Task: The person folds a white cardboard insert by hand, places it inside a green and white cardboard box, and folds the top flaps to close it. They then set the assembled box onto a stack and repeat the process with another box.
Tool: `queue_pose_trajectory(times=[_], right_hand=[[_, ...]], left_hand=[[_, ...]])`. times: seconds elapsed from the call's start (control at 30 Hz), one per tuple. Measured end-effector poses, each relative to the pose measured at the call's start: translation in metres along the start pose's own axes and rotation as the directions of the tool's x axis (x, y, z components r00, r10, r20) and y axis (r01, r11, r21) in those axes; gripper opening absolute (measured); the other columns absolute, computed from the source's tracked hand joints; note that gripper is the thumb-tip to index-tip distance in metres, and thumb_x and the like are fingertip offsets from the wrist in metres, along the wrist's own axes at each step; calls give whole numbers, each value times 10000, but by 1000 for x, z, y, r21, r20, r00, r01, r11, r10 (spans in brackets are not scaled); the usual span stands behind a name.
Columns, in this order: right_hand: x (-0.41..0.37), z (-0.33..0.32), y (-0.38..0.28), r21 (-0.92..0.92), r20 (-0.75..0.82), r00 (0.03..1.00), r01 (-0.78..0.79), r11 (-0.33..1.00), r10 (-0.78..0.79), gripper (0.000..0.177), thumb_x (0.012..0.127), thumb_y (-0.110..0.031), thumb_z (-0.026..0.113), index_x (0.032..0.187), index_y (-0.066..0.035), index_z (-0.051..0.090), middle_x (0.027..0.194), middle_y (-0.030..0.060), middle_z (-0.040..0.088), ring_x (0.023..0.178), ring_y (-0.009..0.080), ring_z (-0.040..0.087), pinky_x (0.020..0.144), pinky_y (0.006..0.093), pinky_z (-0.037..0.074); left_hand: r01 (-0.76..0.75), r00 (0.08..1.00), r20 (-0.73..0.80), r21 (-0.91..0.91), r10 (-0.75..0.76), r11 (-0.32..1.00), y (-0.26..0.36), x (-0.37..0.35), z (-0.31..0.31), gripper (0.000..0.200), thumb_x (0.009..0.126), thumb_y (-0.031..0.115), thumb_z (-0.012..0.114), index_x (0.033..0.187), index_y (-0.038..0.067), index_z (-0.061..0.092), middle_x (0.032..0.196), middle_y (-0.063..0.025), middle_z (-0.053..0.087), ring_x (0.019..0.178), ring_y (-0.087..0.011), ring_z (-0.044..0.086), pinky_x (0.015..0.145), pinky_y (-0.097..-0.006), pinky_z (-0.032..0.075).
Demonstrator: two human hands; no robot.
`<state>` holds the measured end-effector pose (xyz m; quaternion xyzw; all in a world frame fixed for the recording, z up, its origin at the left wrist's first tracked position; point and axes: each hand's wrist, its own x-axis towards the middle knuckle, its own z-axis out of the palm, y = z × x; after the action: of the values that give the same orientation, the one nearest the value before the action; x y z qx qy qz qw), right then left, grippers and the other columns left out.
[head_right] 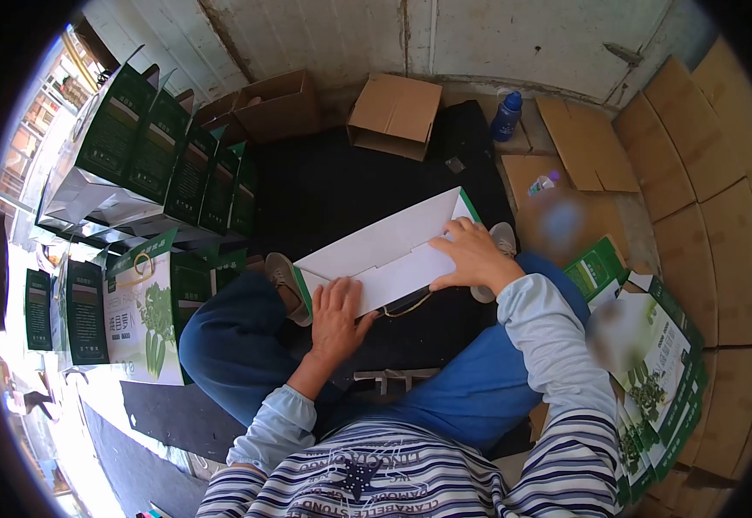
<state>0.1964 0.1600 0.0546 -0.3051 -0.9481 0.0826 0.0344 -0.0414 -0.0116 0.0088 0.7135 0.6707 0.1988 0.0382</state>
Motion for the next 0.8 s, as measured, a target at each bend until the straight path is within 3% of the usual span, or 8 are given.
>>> queue_pose_trajectory(times=[0.1,0.2,0.3,0.33,0.37,0.43,0.57,0.8], right_hand=[[2,-21,4,345,-7,958,-266,900,286,561,725,-464,702,1097,-57,597,1133,165,522,1062,339,491,912,405,406],[2,-9,34,287,-286,859,-347,893,425,426,832,-393,618,1066,-39,590,1129,167,530,1020,346,523,903,392,420],[2,24,69,492,-189,792,-436,754,581,435,922,-385,484,1137,-17,568,1147,183,561,1067,335,525,933,384,405],[7,39,87,583,-112,788,-442,682,606,454,933,-394,463,1160,-13,561,1156,185,567,1085,322,528,941,373,402],[9,55,103,675,-32,800,-425,603,600,483,948,-409,429,1190,-8,546,1171,173,573,1104,281,529,955,352,393],[17,64,103,768,73,828,-402,498,556,554,971,-440,369,1248,20,507,1256,145,538,1178,219,483,1001,317,354],[14,54,101,801,191,816,-451,394,545,669,961,-522,336,1303,40,459,1323,153,486,1238,234,430,1037,306,317],[15,88,137,785,315,791,-528,324,525,764,936,-608,259,1322,27,435,1358,162,437,1258,240,397,1053,313,284]], left_hand=[[71,978,-182,-159,-100,985,-4,2,-17,528,792,256,659,1226,8,489,1297,-203,426,1220,-351,395,1040,-453,286],[227,866,-397,-229,-304,947,-35,6,-13,529,848,326,607,1210,-41,487,1232,-243,470,1178,-359,433,1011,-447,316],[443,764,-36,-697,-645,564,-90,7,8,584,911,469,494,1218,-28,498,1203,-217,513,1145,-335,475,973,-405,358],[514,681,187,-811,-708,280,-87,11,1,645,908,546,429,1222,-12,504,1204,-197,525,1138,-319,486,957,-399,371],[541,586,401,-840,-704,-28,-81,13,-5,714,904,624,364,1227,4,509,1206,-178,538,1131,-302,497,940,-394,384],[676,363,565,-707,-741,-208,-90,9,8,833,839,734,337,1246,28,511,1259,-152,514,1149,-287,482,966,-399,373],[670,347,703,-649,-621,-360,-96,4,22,937,797,783,328,1319,15,456,1359,-195,433,1261,-319,391,1041,-423,296],[614,457,686,-704,-566,-358,-116,1,63,929,754,813,373,1300,69,474,1346,-160,442,1258,-296,382,1039,-425,289]])
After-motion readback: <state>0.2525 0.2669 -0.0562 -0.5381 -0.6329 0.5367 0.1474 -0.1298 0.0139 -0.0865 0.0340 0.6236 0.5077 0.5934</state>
